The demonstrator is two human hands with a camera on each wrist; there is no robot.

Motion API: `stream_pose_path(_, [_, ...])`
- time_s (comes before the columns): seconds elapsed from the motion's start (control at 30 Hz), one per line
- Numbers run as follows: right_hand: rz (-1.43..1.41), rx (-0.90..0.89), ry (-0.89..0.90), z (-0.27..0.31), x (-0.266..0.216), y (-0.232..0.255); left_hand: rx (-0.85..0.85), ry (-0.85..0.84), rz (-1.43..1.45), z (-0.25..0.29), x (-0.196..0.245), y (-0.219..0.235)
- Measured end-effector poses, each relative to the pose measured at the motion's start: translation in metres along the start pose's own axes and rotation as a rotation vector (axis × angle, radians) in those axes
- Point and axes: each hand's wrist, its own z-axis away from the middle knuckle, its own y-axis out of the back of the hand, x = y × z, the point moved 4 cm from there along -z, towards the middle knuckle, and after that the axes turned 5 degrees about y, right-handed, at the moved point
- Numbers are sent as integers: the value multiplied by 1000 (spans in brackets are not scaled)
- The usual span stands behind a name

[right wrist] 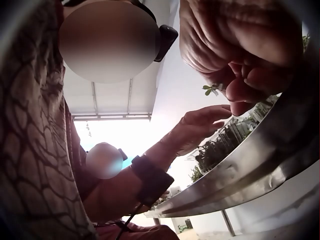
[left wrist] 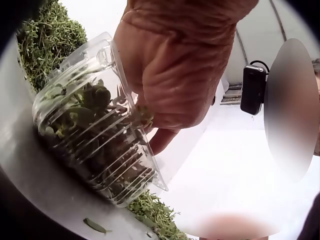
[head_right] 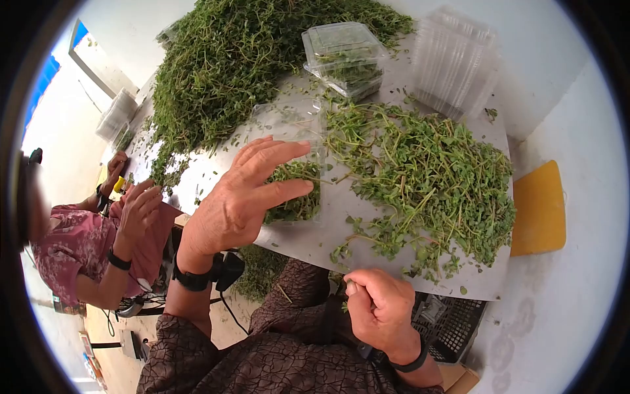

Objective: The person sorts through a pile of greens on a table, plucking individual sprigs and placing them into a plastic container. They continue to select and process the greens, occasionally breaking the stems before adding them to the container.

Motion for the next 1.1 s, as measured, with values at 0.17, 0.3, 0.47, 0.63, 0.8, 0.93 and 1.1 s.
stream_pose_path(0.17, [30,-16,-7,0,1,2,-20,64,82,17,-1,8])
stream_pose_path(0.3, [33,-38,-31,0,2,0,-69,53,61,19,-1,3])
stream_pose_path(0.47, [24,-31,-15,2,5,-1,-118,28,73,15,1,-6])
stream_pose_path(0.63, [38,-54,-7,2,5,-2,-195,11,-4,17,2,-14])
stream_pose_path(0.8, [73,-70,1,3,5,-2,-152,31,39,21,5,0])
stream_pose_path(0.93, [73,-87,-70,3,5,-2,-13,116,78,36,-6,17])
stream_pose_path(1.1, [9,-82,-216,3,0,3,45,197,69,58,-13,24])
